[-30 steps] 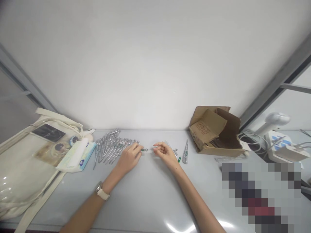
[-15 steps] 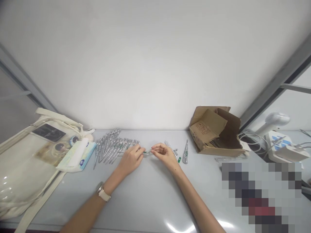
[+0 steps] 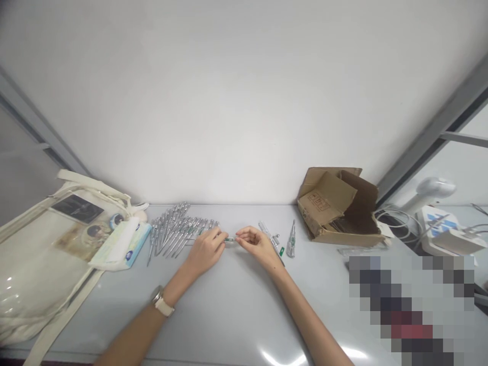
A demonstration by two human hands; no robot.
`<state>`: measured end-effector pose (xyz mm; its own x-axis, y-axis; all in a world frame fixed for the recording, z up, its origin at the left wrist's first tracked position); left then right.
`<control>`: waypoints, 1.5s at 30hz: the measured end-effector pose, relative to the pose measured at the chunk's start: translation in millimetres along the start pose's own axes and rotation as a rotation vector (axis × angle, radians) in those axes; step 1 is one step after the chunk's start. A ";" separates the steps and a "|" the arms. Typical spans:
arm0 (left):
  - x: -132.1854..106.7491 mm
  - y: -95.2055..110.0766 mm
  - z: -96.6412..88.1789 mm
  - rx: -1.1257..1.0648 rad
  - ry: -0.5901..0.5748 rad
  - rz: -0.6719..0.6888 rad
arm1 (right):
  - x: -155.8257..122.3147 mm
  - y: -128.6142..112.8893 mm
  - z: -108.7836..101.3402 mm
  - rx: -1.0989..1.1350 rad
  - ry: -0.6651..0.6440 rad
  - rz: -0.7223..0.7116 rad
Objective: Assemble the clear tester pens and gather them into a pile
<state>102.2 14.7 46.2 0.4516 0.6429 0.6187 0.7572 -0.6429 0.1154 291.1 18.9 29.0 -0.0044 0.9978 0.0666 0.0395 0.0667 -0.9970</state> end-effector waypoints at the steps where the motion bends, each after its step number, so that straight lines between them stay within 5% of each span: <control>1: -0.1 -0.1 0.1 -0.001 0.002 -0.002 | -0.1 0.0 0.3 0.009 -0.003 0.001; 19: -0.6 -0.3 0.7 -0.057 0.015 -0.052 | -6.7 -13.2 6.0 -0.076 -0.046 -0.002; 25: 4.2 -2.2 -11.6 -0.174 0.111 -0.102 | 0.4 -20.7 -14.4 -0.074 0.149 -0.081; 31: 9.9 -9.0 -37.7 -0.659 0.455 -0.494 | 6.9 -28.3 -56.8 -0.311 0.384 -0.217; 38: 13.5 -14.0 -35.3 -1.053 0.664 -0.825 | 8.6 -15.2 -69.4 -0.855 0.185 -0.309; 42: 13.8 -12.9 -30.4 -1.067 0.593 -0.824 | 9.9 -2.8 -61.7 -0.943 0.117 -0.291; 45: 14.3 -7.2 -26.1 -1.106 0.358 -0.773 | 9.3 -1.3 -54.7 -0.860 0.103 -0.284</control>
<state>90.9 17.7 74.4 -0.1751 0.9493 0.2611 -0.0803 -0.2781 0.9572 345.7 28.2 33.1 -0.0402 0.9360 0.3498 0.7822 0.2473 -0.5719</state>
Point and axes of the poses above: each hand's wrist, its own x-axis towards the middle knuckle, its own z-axis out of the palm, y = z × x, the point moved 2 cm from there along x, towards the middle knuckle, and after that the axes turned 12 degrees about y, right-handed, at the moved point
